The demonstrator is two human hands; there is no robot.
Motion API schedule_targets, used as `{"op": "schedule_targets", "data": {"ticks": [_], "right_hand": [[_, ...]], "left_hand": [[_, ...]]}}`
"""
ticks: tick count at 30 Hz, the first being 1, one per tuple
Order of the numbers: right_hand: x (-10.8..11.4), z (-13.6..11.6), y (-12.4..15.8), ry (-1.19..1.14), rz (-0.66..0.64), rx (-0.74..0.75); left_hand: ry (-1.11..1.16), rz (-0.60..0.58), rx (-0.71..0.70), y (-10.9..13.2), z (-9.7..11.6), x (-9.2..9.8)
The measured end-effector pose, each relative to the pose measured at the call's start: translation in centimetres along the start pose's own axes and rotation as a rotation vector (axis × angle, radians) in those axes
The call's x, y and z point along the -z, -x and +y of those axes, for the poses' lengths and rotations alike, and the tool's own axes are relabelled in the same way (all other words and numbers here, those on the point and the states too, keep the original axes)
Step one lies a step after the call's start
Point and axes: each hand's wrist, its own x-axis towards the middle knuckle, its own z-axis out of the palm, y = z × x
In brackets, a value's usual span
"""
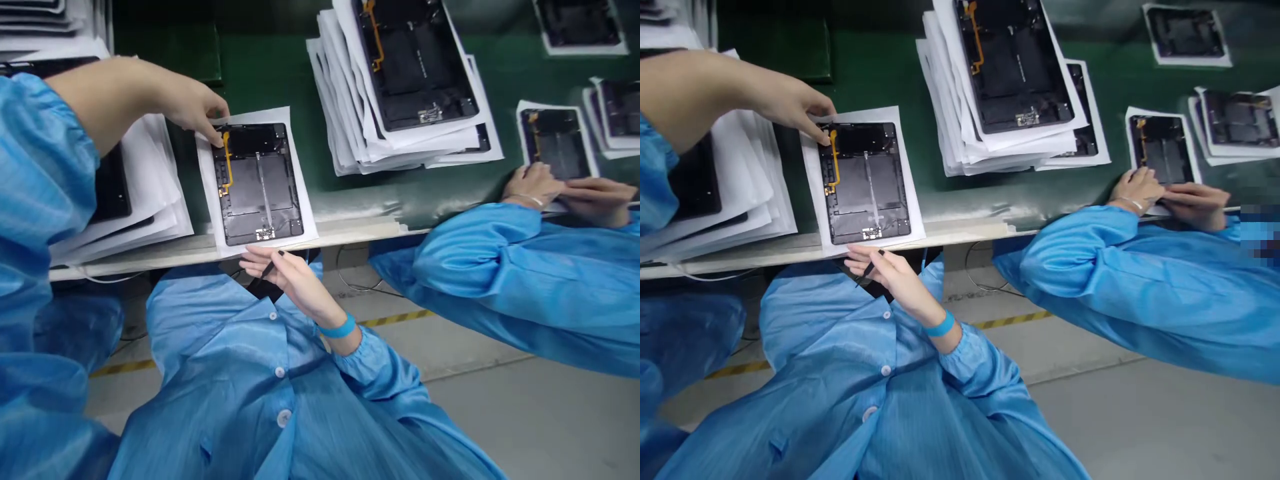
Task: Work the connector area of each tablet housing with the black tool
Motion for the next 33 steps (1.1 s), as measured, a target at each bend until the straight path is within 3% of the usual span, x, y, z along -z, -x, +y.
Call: {"op": "schedule_targets", "data": {"ticks": [3,6,8,11,14,17,19,28,33], "right_hand": [[1.1,-1.2,1.4,0.182,-0.038,0.005],[3.0,-2.7,1.9,0.397,0.058,0.199],[4.1,-4.0,1.5,0.531,0.189,0.344],[5.3,-5.8,-0.1,0.729,0.322,0.472],[6.1,-6.8,-2.3,0.914,0.332,0.569],[6.9,-6.7,-3.8,1.055,0.286,0.641],[7.3,-6.3,-4.2,1.097,0.267,0.682],[8.0,-5.3,-4.3,1.124,0.295,0.845],[8.2,-5.6,-4.6,1.295,0.243,0.803]], "left_hand": [[-0.094,-0.175,0.064,1.3,1.1,1.0],[-0.162,-0.032,0.006,5.8,3.7,2.0],[-0.087,0.174,-0.17,10.2,6.4,1.6],[0.086,0.168,-0.337,16.4,10.6,-1.6],[0.285,0.249,-0.287,19.6,13.6,-6.9],[0.316,0.415,-0.188,19.5,15.0,-11.2],[0.318,0.486,-0.143,18.8,15.3,-12.6],[0.265,0.529,-0.184,17.0,15.6,-12.6],[0.241,0.507,-0.263,16.9,15.2,-12.9]]}}
